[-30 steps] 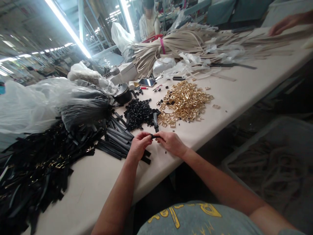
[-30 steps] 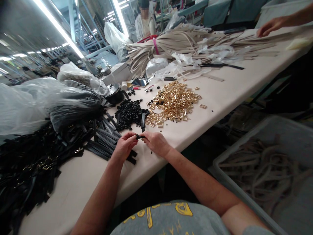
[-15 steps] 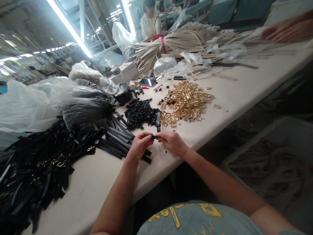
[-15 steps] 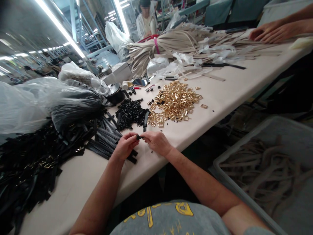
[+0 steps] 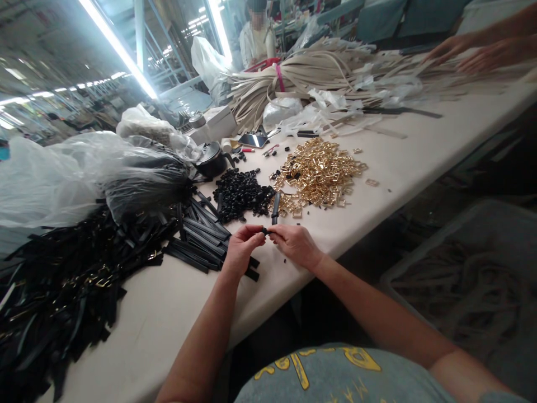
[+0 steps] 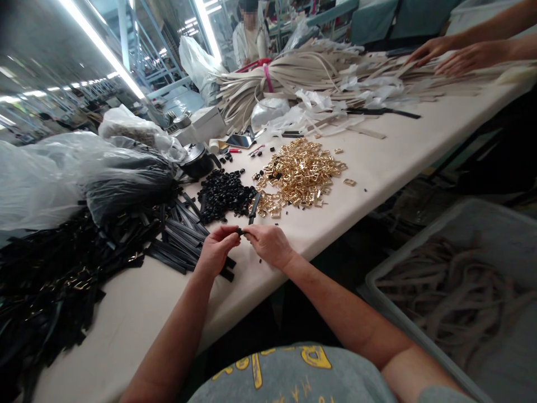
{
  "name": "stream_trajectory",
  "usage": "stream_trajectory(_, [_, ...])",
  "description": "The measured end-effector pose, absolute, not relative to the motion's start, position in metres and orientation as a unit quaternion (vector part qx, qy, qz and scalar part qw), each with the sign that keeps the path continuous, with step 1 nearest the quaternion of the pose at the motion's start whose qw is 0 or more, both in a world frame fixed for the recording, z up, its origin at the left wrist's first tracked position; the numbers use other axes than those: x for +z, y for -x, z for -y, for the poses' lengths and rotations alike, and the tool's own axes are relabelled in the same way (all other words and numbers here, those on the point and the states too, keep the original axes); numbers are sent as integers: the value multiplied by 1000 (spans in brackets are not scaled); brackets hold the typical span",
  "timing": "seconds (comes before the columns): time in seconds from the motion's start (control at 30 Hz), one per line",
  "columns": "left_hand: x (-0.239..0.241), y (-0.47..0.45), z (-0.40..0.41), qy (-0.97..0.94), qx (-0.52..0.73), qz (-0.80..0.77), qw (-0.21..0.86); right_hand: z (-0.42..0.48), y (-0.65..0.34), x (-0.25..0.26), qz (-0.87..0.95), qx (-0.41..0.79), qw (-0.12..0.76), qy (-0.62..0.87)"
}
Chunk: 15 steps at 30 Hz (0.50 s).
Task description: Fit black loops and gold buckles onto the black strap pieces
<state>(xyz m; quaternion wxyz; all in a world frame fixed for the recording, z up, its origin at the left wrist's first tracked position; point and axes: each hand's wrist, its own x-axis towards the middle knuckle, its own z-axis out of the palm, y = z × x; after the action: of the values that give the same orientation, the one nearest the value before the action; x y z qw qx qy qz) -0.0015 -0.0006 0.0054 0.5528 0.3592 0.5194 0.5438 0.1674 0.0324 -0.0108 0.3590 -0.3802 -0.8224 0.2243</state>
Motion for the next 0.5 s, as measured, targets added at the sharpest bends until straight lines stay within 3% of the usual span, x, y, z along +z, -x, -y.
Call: stream_trajectory(0.5, [8, -7, -3, -480, 510, -531, 477, -33, -165, -11, 854, 251, 309, 336])
